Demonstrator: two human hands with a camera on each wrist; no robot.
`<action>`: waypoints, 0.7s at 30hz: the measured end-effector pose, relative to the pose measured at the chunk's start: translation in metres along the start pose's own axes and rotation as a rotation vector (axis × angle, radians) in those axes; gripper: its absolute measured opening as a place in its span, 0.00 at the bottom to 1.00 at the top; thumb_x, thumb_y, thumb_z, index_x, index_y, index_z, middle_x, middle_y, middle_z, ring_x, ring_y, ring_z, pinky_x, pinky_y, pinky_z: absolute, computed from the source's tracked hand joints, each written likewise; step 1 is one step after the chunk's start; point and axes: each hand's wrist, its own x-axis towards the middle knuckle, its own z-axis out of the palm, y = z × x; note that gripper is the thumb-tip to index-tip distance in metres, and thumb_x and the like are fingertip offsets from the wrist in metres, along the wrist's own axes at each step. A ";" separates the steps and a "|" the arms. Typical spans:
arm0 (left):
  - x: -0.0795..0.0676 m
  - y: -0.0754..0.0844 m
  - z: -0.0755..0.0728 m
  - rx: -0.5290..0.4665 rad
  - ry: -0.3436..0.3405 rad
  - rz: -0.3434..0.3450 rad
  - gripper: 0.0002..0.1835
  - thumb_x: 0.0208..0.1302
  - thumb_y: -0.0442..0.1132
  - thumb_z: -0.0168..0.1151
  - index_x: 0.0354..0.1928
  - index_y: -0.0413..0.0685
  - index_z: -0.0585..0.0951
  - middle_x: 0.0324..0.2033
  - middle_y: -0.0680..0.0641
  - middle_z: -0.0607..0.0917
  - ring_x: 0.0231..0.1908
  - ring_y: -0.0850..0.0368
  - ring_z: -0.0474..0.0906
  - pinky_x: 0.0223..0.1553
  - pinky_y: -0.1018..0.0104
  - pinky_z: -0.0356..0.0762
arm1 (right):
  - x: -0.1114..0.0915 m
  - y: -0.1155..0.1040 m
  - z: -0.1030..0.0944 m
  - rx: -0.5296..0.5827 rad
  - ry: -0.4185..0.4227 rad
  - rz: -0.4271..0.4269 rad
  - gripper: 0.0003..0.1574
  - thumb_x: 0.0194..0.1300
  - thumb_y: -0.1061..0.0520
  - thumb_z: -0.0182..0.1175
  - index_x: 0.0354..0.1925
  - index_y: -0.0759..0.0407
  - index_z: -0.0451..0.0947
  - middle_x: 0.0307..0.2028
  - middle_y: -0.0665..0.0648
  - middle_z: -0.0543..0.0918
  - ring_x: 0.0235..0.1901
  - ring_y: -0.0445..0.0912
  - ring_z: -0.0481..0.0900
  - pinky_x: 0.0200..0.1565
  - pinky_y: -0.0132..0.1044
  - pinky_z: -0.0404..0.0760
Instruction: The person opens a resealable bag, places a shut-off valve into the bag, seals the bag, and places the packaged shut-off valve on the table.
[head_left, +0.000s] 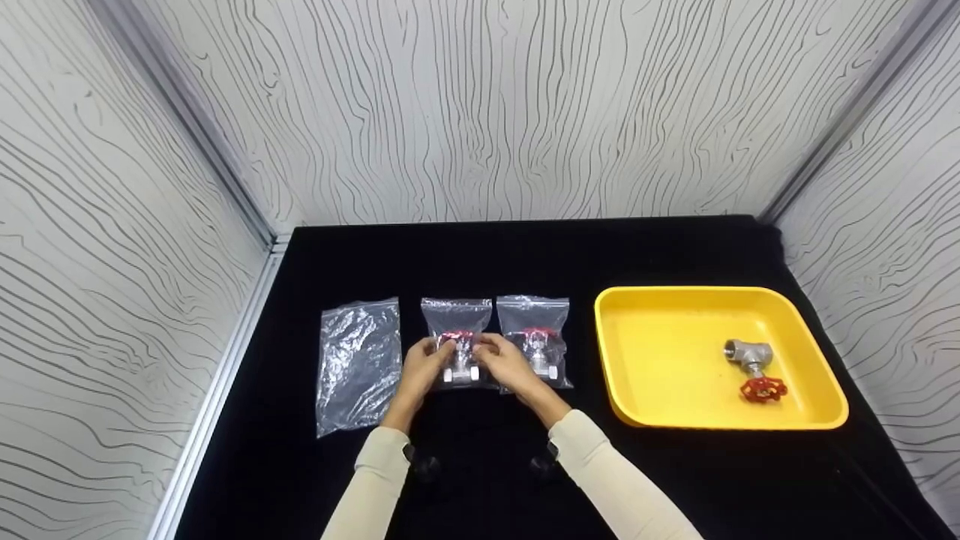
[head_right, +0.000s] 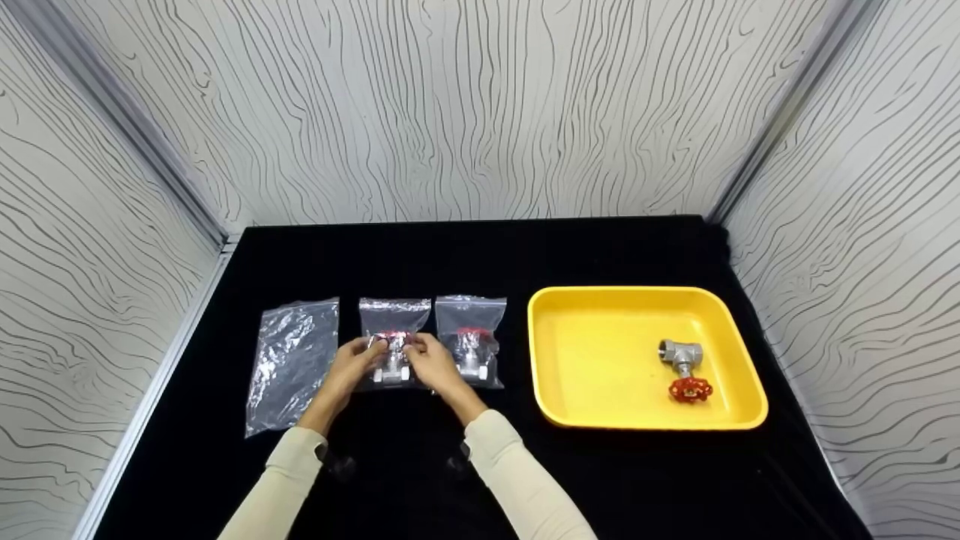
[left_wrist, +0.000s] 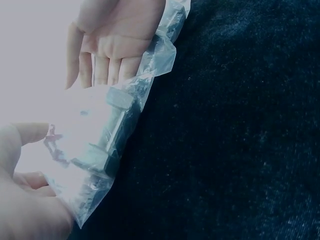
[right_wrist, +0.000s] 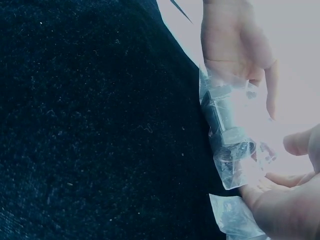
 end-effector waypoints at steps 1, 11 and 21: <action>0.000 0.000 0.000 -0.016 0.002 -0.001 0.20 0.72 0.42 0.68 0.52 0.29 0.81 0.32 0.50 0.84 0.34 0.61 0.77 0.38 0.72 0.76 | 0.000 0.000 0.000 -0.007 0.002 0.000 0.26 0.79 0.61 0.56 0.67 0.77 0.71 0.59 0.78 0.83 0.57 0.65 0.86 0.62 0.50 0.86; -0.007 0.004 -0.007 -0.098 -0.012 0.000 0.22 0.75 0.36 0.64 0.59 0.22 0.76 0.48 0.30 0.88 0.45 0.48 0.88 0.52 0.57 0.88 | -0.005 -0.006 -0.001 -0.075 0.024 -0.033 0.29 0.76 0.60 0.59 0.67 0.77 0.71 0.60 0.77 0.82 0.59 0.65 0.84 0.63 0.53 0.84; -0.018 0.004 -0.025 -0.007 -0.026 -0.001 0.23 0.72 0.36 0.64 0.62 0.27 0.77 0.55 0.30 0.85 0.47 0.52 0.85 0.50 0.64 0.85 | -0.019 -0.014 -0.006 -0.101 0.058 -0.051 0.28 0.74 0.63 0.59 0.67 0.77 0.72 0.64 0.76 0.80 0.62 0.67 0.83 0.64 0.56 0.83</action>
